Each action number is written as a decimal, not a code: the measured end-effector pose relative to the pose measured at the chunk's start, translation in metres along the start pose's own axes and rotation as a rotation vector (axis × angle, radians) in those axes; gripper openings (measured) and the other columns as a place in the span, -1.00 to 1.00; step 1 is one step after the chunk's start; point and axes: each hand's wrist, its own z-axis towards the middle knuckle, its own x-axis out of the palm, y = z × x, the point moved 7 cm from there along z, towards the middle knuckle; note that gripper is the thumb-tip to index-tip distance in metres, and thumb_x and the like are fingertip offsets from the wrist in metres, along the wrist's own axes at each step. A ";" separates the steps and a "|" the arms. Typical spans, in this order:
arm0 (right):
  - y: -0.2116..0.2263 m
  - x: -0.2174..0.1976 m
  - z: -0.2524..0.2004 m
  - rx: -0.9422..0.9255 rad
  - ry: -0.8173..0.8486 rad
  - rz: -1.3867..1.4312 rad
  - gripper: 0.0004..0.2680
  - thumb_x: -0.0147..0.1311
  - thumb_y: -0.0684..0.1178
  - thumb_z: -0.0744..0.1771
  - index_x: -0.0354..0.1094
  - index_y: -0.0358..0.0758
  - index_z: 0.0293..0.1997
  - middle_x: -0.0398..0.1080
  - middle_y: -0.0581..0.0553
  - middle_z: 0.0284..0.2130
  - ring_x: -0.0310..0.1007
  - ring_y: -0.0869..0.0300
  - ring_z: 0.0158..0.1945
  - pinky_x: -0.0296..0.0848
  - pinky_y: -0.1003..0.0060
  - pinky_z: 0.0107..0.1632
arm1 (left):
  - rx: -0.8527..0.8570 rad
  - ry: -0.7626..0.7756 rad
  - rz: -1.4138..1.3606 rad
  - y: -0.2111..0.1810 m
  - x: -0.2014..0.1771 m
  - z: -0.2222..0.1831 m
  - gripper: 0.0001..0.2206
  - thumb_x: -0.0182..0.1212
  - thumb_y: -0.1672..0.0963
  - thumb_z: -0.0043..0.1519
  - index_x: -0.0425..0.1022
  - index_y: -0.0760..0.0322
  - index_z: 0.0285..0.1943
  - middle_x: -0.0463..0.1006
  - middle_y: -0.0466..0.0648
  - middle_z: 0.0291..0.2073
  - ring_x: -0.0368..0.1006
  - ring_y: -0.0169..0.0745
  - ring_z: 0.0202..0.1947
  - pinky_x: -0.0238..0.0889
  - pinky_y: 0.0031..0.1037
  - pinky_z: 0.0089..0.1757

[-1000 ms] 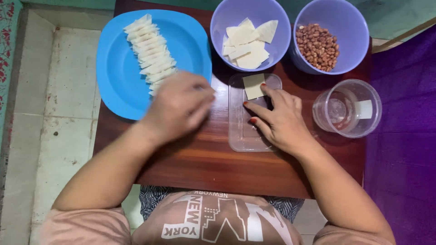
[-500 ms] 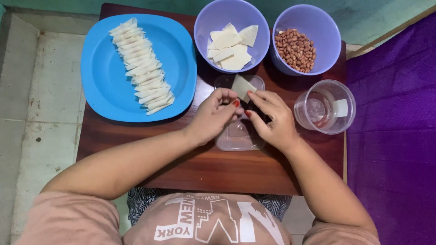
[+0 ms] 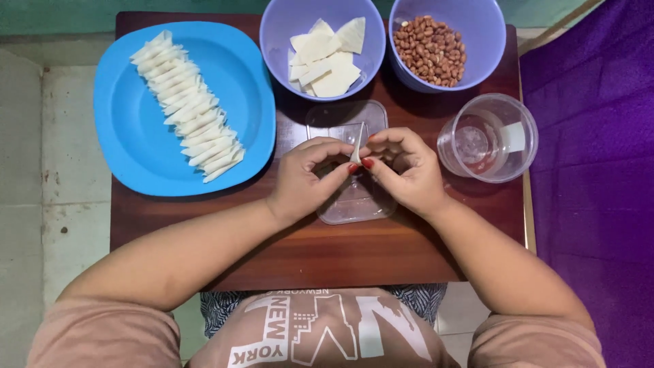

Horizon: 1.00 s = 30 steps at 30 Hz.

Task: A person is manually assembling small nut parcels by placing a peanut on a square wrapper and folding it into a small roll, using water to seal the edges.

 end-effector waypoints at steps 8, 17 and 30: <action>0.006 0.001 -0.001 -0.038 -0.009 0.050 -0.71 0.18 -0.37 0.32 0.23 -0.51 0.14 0.54 -0.35 -0.23 0.63 0.10 -0.19 0.64 0.28 -0.17 | 0.047 -0.006 0.048 -0.006 0.003 0.000 -0.84 0.43 0.19 0.18 0.67 0.25 -0.07 0.67 0.02 -0.30 0.63 -0.03 -0.24 0.47 -0.32 -0.12; 0.025 0.006 -0.001 -0.107 -0.012 -0.147 -0.70 0.21 -0.36 0.30 0.29 -0.47 0.15 0.54 -0.28 -0.30 0.62 0.14 -0.28 0.61 0.28 -0.18 | 0.047 0.022 0.059 -0.009 0.003 0.001 -0.85 0.40 0.20 0.19 0.67 0.25 -0.08 0.66 0.04 -0.30 0.63 0.06 -0.24 0.46 -0.27 -0.13; 0.035 0.010 0.002 -0.119 -0.040 -0.232 -0.70 0.21 -0.36 0.29 0.32 -0.42 0.14 0.53 -0.20 -0.35 0.59 0.19 -0.34 0.58 0.31 -0.20 | 0.057 0.048 0.079 -0.010 0.005 0.001 -0.88 0.40 0.20 0.19 0.67 0.24 -0.11 0.66 0.03 -0.33 0.63 0.08 -0.26 0.46 -0.27 -0.15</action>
